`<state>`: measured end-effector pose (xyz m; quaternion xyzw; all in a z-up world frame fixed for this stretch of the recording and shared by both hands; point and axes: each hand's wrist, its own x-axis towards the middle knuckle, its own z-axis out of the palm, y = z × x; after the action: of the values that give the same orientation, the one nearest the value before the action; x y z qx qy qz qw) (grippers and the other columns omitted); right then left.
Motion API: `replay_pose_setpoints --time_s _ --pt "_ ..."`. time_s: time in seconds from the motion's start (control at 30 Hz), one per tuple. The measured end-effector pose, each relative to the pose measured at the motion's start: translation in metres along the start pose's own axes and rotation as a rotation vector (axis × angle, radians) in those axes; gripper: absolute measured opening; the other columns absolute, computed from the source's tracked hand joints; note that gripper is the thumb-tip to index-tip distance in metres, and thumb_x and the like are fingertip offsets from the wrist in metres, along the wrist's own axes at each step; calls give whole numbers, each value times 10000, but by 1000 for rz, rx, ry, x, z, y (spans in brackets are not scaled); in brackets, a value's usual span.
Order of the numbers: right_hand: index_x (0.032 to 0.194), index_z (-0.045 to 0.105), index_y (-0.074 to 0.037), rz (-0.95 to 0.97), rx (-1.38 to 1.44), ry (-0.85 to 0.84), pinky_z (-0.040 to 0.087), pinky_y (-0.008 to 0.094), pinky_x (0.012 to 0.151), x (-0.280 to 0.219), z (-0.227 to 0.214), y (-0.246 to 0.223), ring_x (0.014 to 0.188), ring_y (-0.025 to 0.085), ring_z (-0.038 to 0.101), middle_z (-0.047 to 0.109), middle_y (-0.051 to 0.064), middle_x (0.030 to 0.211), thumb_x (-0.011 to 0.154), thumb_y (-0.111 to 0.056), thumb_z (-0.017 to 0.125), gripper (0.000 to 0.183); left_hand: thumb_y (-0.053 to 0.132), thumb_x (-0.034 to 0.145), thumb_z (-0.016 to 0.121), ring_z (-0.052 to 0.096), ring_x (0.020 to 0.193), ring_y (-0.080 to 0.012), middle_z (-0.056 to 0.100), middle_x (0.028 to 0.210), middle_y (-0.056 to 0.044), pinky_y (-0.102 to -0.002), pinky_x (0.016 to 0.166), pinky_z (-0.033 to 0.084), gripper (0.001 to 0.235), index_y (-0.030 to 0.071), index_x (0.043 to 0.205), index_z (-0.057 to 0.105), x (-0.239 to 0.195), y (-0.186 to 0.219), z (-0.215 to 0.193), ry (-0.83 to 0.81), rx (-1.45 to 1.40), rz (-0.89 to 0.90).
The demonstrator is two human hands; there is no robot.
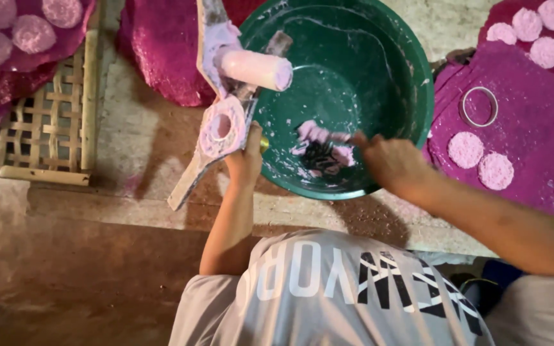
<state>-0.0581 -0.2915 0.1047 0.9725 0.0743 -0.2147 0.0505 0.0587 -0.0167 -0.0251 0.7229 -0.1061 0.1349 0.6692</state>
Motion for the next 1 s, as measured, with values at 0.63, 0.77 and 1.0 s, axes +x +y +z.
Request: replay_pose_setpoints --time_s 0.63,0.77,1.0 --pt "1421 574 -273 -20 55 -273 607 478 753 -21 -45 14 871 343 756 753 171 944 898 -79 508 562 43 959 636 616 856 -159 634 978 -46 -312 749 519 88 34 1046 635 10 13 7 -6 -63 -93" --pt "1482 507 -272 -38 106 -290 600 492 712 -29 -46 7 833 360 745 740 189 927 858 -80 527 654 18 949 614 603 890 -171 617 994 -55 -321 778 506 113 26 1062 621 15 18 8 -85 56 62" --pt "1372 561 -161 32 -4 -212 605 478 633 -31 -37 16 799 329 754 753 145 901 972 -162 479 408 16 931 615 599 780 -141 615 902 -35 -302 672 496 87 27 1017 625 24 25 11 -54 -48 -76"
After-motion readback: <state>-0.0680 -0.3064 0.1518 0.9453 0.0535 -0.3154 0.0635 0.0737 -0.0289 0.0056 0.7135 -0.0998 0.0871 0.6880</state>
